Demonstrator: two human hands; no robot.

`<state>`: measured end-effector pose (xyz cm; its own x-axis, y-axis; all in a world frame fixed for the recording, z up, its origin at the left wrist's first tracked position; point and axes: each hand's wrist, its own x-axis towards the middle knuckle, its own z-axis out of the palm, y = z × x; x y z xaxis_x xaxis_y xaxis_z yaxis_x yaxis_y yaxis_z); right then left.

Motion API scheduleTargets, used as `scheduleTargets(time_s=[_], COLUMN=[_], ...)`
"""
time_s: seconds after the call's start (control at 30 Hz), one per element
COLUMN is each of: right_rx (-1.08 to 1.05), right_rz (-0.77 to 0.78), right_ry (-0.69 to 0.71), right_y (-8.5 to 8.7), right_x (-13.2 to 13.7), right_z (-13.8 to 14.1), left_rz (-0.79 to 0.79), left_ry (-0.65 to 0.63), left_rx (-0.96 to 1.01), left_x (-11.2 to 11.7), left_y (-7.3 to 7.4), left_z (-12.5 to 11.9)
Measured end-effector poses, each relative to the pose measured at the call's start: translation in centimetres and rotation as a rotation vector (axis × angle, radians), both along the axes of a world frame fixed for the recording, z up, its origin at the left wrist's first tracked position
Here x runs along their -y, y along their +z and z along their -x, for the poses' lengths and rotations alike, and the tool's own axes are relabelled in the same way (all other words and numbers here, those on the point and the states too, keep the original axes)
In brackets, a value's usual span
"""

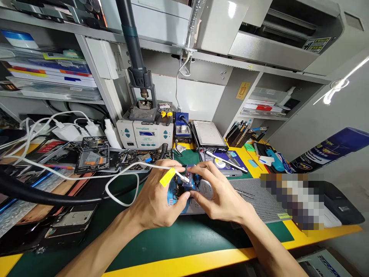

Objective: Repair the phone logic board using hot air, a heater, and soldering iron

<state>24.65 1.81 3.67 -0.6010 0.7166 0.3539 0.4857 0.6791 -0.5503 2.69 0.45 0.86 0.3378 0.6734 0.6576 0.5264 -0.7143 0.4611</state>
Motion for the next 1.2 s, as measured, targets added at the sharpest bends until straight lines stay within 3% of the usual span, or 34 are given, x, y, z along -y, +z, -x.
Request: scheduleTargets(time_s=[0.63, 0.93, 1.2], right_rx=[0.023, 0.071, 0.078], right_rz=[-0.015, -0.037, -0.011], right_ry=[-0.012, 0.003, 0.001], right_y=[0.43, 0.04, 0.00], right_x=[-0.05, -0.20, -0.04], right_z=[-0.10, -0.28, -0.31], left_rz=[-0.010, 0.044, 0.126], left_ry=[0.030, -0.022, 0.009], left_rx=[-0.029, 0.136, 0.249], left_x=[-0.16, -0.01, -0.35], left_y=[-0.04, 0.48, 0.64], left_z=[-0.11, 0.05, -0.41])
